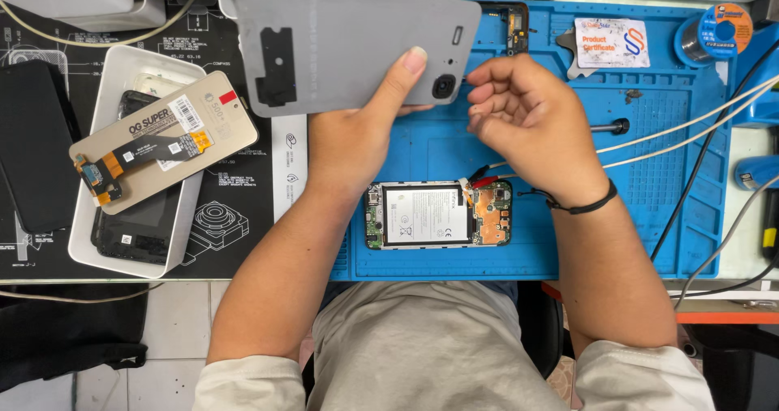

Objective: The person removes a protective film from a gray phone back cover, then uses multimeter probes to test the battery terminals on a disassembled phone. The back cover is set aside and the probes are placed on the workbench.

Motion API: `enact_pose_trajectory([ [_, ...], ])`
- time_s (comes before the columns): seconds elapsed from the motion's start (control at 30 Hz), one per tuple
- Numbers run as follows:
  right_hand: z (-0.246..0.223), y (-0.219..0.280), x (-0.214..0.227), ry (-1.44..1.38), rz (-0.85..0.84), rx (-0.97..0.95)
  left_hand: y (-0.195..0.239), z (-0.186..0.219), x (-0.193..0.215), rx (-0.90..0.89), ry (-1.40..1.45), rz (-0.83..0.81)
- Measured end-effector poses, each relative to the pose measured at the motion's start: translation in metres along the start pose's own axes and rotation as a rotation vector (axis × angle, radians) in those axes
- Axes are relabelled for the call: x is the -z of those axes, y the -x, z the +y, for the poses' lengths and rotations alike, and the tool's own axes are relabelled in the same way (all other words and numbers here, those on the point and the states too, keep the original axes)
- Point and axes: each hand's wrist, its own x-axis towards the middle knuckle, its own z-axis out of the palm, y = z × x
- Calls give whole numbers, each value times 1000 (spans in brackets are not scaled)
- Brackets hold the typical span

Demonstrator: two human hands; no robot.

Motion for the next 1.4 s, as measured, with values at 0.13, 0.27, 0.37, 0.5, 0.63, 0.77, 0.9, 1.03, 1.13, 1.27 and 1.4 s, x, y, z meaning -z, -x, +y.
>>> enact_pose_trajectory([
  [0.13, -16, -3, 3, 108, -32, -108, -2, 6, 3, 2, -36, 52],
  [0.27, -27, -3, -7, 369, -59, -120, -6, 4, 5, -24, -25, 80],
  [0.37, -35, -4, -11, 511, -81, -35, -6, 2, 6, -37, -38, 87],
  [0.5, -48, -3, -5, 632, -77, 100, -6, 0, 7, -29, -15, 91],
  [0.63, -61, 4, 12, 951, -162, 207, -5, -1, 8, -44, 46, 81],
  [0.77, -56, 24, 4, 1151, -149, 260, -3, 1, 10, -64, -53, 77],
  [0.9, -45, 33, -3, 1221, -131, 239, -2, -1, 10, -109, -37, 48],
  [1.03, -42, 32, -3, 1288, -122, 303, -1, -3, 11, -102, -129, 46],
  [1.13, -39, 29, -4, 1288, -144, 357, -2, -3, 10, -111, -85, 41],
  [1.27, -37, 25, -5, 1331, -164, 398, -3, -4, 10, -96, -67, 60],
  [1.4, -38, 21, -4, 1337, -171, 425, -5, -5, 10, -97, -83, 56],
])
